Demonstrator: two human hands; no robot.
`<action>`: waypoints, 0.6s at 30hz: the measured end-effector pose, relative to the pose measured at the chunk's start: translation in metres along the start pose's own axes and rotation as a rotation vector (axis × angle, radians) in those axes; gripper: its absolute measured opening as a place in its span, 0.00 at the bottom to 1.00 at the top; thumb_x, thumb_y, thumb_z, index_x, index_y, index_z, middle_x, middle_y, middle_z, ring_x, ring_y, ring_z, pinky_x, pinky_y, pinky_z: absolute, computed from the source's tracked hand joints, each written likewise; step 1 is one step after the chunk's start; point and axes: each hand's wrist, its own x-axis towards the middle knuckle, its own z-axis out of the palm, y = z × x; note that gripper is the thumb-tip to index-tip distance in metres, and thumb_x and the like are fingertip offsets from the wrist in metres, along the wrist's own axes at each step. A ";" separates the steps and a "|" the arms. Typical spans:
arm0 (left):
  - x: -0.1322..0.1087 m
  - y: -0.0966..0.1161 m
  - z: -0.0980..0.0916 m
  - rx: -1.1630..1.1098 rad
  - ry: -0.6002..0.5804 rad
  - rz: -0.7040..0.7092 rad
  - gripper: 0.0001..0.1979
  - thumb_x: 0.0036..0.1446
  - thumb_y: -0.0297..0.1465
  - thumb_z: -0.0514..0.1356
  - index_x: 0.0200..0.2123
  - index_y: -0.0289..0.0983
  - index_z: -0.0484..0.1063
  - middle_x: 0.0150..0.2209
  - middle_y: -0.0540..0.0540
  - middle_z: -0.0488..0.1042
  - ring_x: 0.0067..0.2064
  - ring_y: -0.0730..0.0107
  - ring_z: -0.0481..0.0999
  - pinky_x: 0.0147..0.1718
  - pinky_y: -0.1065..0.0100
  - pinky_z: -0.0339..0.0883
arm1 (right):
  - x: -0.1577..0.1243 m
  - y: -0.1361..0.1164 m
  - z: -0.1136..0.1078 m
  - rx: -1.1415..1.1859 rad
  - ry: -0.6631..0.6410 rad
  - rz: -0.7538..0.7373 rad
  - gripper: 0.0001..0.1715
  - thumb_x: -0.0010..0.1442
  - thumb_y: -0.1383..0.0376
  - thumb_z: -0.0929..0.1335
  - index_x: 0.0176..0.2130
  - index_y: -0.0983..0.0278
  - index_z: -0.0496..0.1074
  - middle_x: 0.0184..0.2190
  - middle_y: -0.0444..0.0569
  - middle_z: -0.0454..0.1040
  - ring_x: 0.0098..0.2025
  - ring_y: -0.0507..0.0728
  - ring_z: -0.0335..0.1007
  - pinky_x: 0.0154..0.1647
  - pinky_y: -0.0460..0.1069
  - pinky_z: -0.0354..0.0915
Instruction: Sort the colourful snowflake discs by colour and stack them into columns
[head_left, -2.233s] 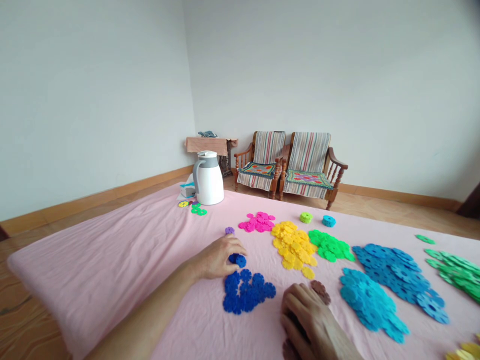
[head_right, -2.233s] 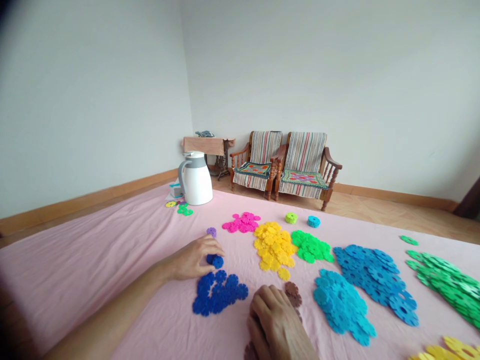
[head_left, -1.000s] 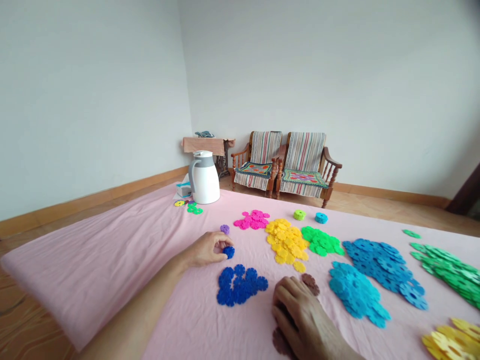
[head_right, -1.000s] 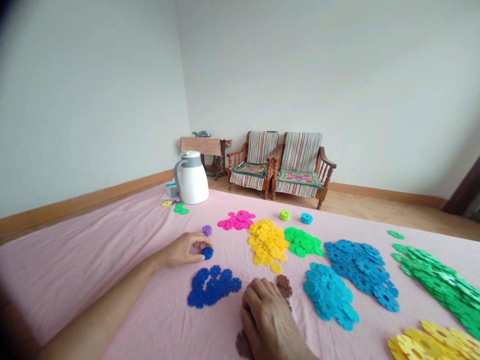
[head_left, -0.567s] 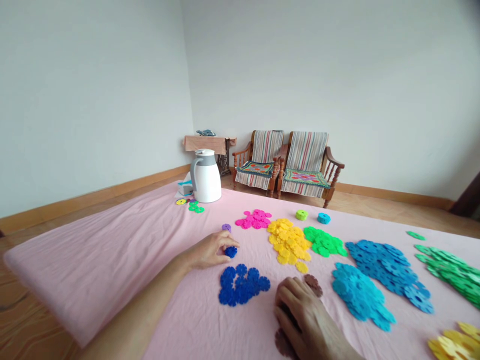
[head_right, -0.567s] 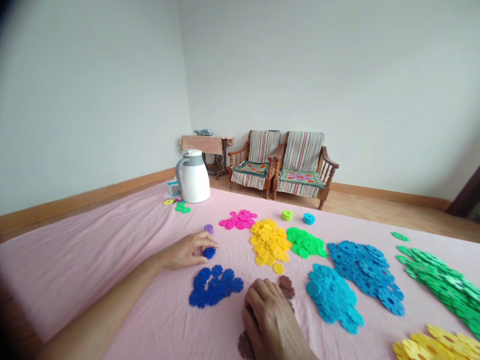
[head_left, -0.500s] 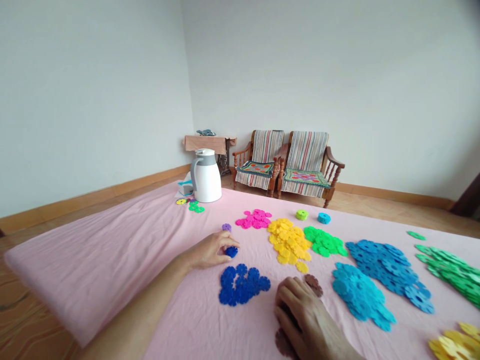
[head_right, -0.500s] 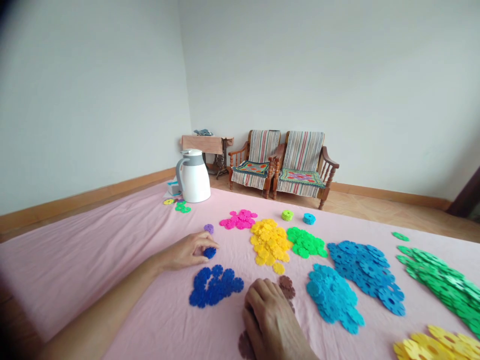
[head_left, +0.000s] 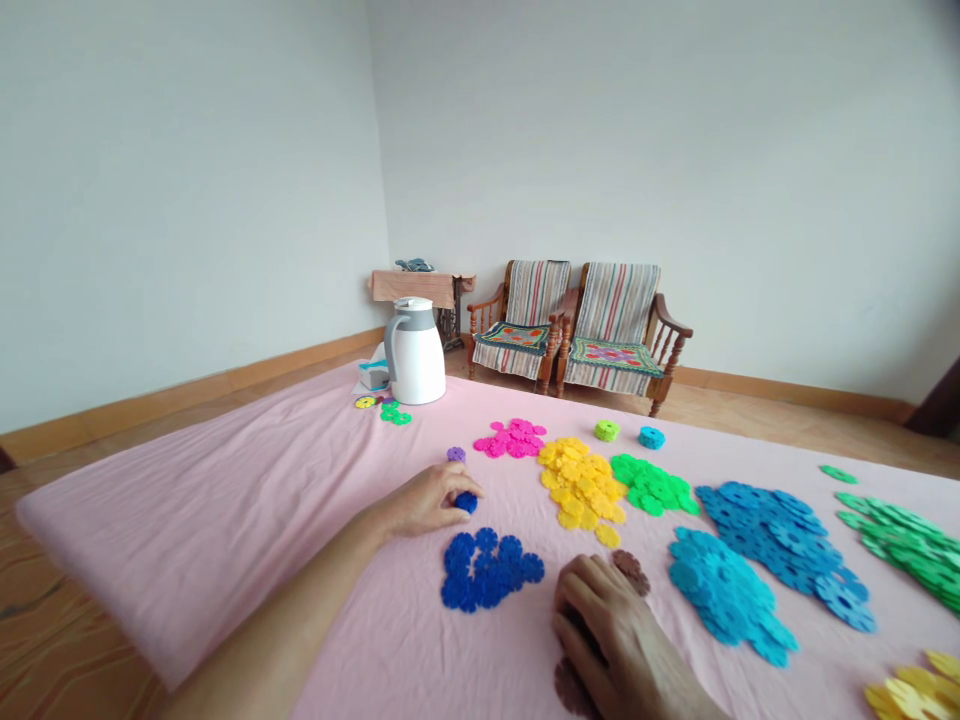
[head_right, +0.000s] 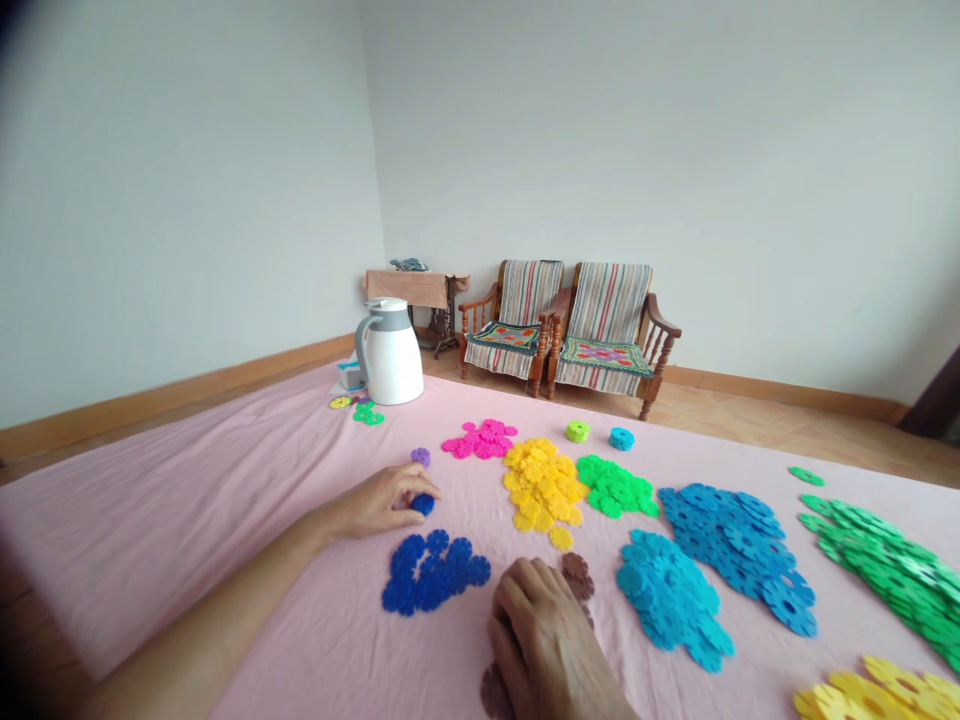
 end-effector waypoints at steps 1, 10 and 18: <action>0.000 0.000 0.000 0.005 0.002 0.004 0.15 0.49 0.27 0.62 0.43 0.37 0.73 0.35 0.47 0.68 0.32 0.72 0.67 0.31 0.73 0.62 | 0.000 0.000 0.000 0.003 0.004 0.006 0.08 0.59 0.70 0.60 0.28 0.63 0.63 0.31 0.48 0.67 0.34 0.55 0.62 0.35 0.51 0.59; 0.000 0.001 0.000 0.024 0.016 0.009 0.15 0.48 0.28 0.62 0.43 0.37 0.73 0.34 0.47 0.68 0.32 0.72 0.67 0.32 0.73 0.62 | 0.001 0.002 0.002 0.004 -0.003 0.022 0.08 0.58 0.71 0.61 0.28 0.63 0.64 0.31 0.47 0.67 0.34 0.55 0.62 0.35 0.51 0.59; -0.002 -0.004 -0.003 0.006 0.037 -0.022 0.18 0.48 0.30 0.63 0.45 0.37 0.72 0.33 0.48 0.67 0.31 0.74 0.65 0.30 0.74 0.61 | -0.001 0.002 0.003 0.016 0.033 0.022 0.08 0.58 0.70 0.61 0.28 0.63 0.64 0.30 0.47 0.67 0.33 0.55 0.62 0.35 0.50 0.59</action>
